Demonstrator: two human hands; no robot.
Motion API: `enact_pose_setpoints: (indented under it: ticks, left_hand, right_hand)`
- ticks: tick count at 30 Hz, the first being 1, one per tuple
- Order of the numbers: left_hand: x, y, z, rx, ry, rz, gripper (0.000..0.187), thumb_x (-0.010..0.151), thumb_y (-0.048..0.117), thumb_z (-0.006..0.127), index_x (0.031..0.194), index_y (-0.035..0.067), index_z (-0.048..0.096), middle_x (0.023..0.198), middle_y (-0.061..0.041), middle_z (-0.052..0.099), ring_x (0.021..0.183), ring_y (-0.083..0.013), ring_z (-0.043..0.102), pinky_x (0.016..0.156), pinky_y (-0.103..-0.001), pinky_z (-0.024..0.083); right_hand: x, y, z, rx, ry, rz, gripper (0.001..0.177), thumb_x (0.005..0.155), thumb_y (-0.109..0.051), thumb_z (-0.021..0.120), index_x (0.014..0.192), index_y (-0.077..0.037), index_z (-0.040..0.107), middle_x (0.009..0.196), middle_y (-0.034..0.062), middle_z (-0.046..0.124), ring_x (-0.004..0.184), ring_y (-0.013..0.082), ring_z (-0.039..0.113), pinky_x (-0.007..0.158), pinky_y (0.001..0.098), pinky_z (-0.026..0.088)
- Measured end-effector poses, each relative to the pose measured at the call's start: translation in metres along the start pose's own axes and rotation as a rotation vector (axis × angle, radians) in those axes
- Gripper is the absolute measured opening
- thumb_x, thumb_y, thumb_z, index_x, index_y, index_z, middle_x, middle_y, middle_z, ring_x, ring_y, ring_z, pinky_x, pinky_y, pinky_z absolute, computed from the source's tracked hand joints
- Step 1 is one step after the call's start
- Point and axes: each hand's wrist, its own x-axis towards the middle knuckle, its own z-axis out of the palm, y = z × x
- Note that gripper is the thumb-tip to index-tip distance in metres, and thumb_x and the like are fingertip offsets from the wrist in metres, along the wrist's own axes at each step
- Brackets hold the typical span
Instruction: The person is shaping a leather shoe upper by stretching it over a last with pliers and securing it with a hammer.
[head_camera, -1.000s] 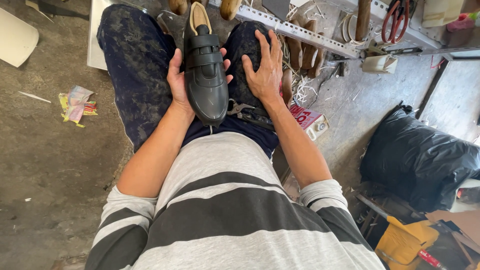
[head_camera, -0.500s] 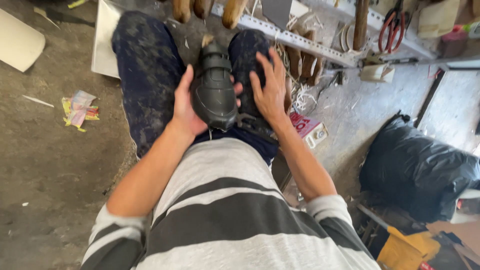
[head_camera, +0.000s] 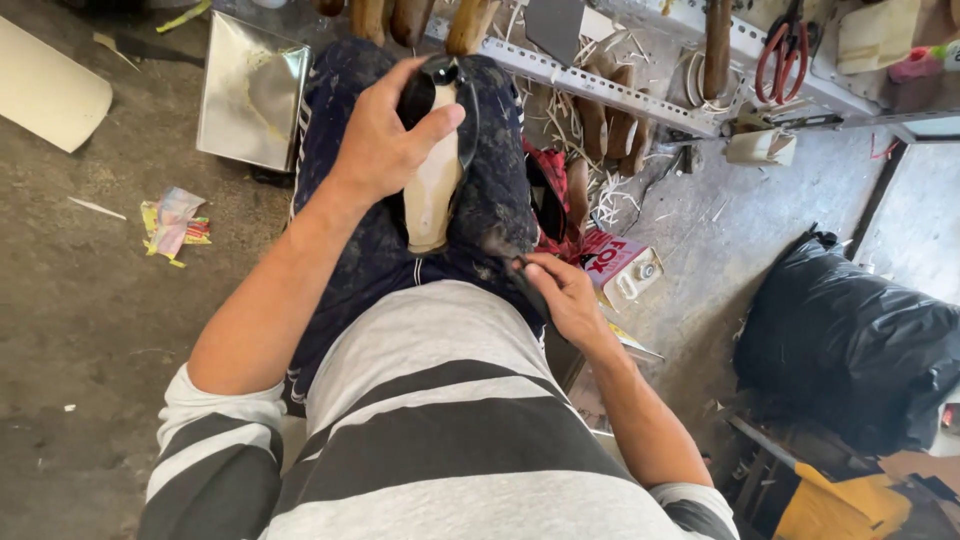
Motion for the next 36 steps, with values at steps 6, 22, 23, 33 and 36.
enact_pose_setpoints:
  ticks: [6, 22, 23, 33, 36]
  left_hand:
    - [-0.01, 0.087, -0.004, -0.047, 0.054, 0.115, 0.047, 0.09, 0.022, 0.083, 0.133, 0.011, 0.066, 0.121, -0.009, 0.074, 0.113, -0.0165, 0.07, 0.099, -0.03, 0.055]
    - [-0.024, 0.129, -0.009, 0.123, -0.017, 0.281, 0.04, 0.098, 0.009, 0.068, 0.134, 0.0, 0.054, 0.137, -0.017, 0.061, 0.141, -0.0358, 0.051, 0.122, -0.048, 0.035]
    - [-0.024, 0.129, -0.007, 0.138, -0.04, 0.31, 0.043, 0.099, 0.02, 0.069, 0.134, 0.0, 0.053, 0.138, -0.018, 0.06, 0.142, -0.0369, 0.051, 0.125, -0.049, 0.03]
    - [-0.02, 0.126, 0.008, 0.212, -0.072, 0.349, 0.039, 0.097, 0.009, 0.067, 0.133, 0.0, 0.053, 0.133, -0.018, 0.06, 0.138, -0.042, 0.054, 0.124, -0.053, 0.027]
    - [-0.021, 0.123, 0.012, 0.247, -0.063, 0.372, 0.04, 0.094, 0.001, 0.064, 0.133, -0.001, 0.056, 0.132, -0.017, 0.061, 0.137, -0.0428, 0.056, 0.124, -0.053, 0.027]
  right_hand:
    - [0.001, -0.006, 0.012, 0.811, -0.16, -0.015, 0.062, 0.098, -0.048, 0.058, 0.131, 0.005, 0.063, 0.069, 0.0083, 0.058, 0.054, 0.0155, 0.057, 0.054, 0.0256, 0.045]
    - [0.018, -0.166, -0.061, 0.402, -0.386, -0.341, 0.043, 0.103, -0.017, 0.054, 0.137, 0.009, 0.056, 0.113, 0.0237, 0.075, 0.105, 0.0265, 0.074, 0.087, 0.0409, 0.061]
    - [0.016, -0.17, -0.068, 0.466, -0.452, -0.339, 0.047, 0.103, -0.016, 0.053, 0.14, 0.011, 0.052, 0.116, 0.0242, 0.074, 0.107, 0.0243, 0.073, 0.089, 0.0386, 0.061]
    - [0.04, -0.192, -0.117, 0.316, -0.78, -0.357, 0.048, 0.104, -0.017, 0.05, 0.143, 0.011, 0.049, 0.119, 0.0242, 0.074, 0.106, 0.0244, 0.073, 0.089, 0.0402, 0.059]
    - [0.05, -0.193, -0.125, 0.235, -0.832, -0.342, 0.049, 0.102, -0.017, 0.051, 0.143, 0.01, 0.051, 0.117, 0.0219, 0.077, 0.102, 0.0234, 0.076, 0.082, 0.037, 0.06]
